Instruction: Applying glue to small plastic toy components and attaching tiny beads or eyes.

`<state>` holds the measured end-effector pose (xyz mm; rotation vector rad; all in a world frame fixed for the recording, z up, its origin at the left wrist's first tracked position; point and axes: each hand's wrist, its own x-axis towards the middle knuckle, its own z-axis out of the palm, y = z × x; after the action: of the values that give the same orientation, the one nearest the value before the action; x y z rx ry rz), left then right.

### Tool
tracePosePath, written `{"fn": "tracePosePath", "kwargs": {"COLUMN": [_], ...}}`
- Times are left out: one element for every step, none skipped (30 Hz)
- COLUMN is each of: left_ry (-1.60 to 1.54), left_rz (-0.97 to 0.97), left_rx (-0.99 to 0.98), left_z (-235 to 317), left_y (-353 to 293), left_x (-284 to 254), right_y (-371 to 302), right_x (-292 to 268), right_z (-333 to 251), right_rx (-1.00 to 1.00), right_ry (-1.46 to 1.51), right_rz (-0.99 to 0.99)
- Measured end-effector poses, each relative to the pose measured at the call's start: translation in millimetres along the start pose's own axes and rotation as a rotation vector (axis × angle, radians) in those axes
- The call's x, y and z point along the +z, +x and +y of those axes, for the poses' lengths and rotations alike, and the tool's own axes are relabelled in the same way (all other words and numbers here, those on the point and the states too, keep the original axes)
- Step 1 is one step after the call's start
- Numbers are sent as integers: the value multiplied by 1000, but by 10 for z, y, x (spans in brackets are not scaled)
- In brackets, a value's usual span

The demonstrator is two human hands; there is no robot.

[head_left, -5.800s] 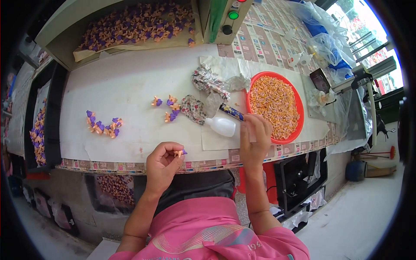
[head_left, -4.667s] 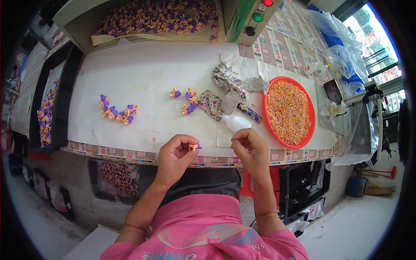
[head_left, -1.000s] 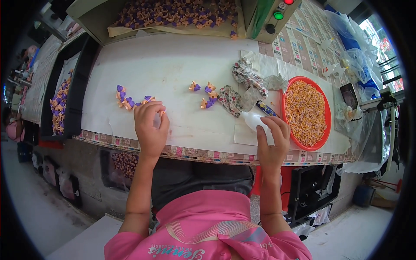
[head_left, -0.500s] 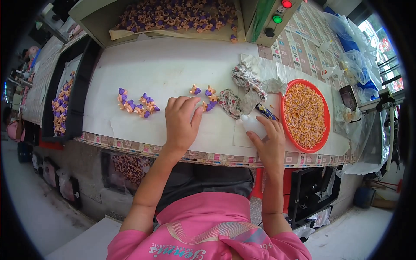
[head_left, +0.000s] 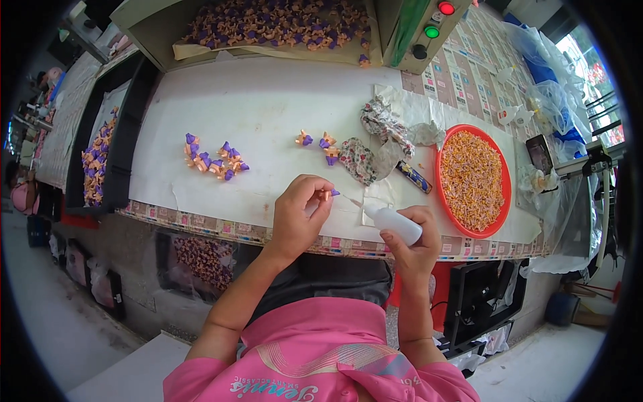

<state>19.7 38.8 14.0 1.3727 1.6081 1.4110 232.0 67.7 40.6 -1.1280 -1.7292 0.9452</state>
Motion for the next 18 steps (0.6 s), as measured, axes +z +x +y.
{"fn": "tracePosePath", "kwargs": {"left_ry": [0, -168, -337, -338, -438, -537, -539, -574, -609, -609, -614, -618, -619, -623, -626, -626, -625, -623], "left_rz": [3, -19, -41, -39, -58, -78, -77, -104, -132, -130, -137, -144, -143, -147, -150, -149, -149, -148], "left_rx": [-1, -64, -125, -127, -199, -272, -273, -317, -360, -361, -368, -375, -376, -378, -380, -380, -376, -371], "left_z": [-19, -59, -84, -94, -103, -114, -115, -109, -112, -118, -124, -128, -130, -132, -132, -133, -132, -133], "left_y": [-57, -115, -169, -216, -261, -295, -319, -338, -348, -355, -360, -363, -367, -369, -372, -374, -377, -379], "left_x": [1, 8, 8, 10, 10, 8, 2, -6, -11, -20, -27, -33, -37, -41, -43, -44, -45, -46], "right_y": [-25, -42, -57, -68, -74, -76, -82, -98, -118, -131, -134, -136, -138, -141, -145, -146, -145, -143], "right_x": [11, 30, 54, 74, 85, 91, 92, 93, 92, 98, 110, 125, 134, 137, 137, 141, 145, 149], "right_z": [-5, -11, -20, -22, -39, -69, -92, -103, -111, -119, -124, -129, -134, -137, -140, -138, -142, -151], "right_rx": [-19, -20, -67, -113, -112, -147, -182, -181, -157, -134, -134, -143, -152, -152, -155, -159, -159, -156], "right_ry": [60, 60, 68, 74, 73, 37, 0, -2, -18, -32, -32, -40, -49, -50, -56, -61, -60, -65], "right_rz": [41, 38, 70, 103, 100, 96, 92, 91, 81, 70, 69, 80, 92, 92, 92, 91, 91, 84]}}
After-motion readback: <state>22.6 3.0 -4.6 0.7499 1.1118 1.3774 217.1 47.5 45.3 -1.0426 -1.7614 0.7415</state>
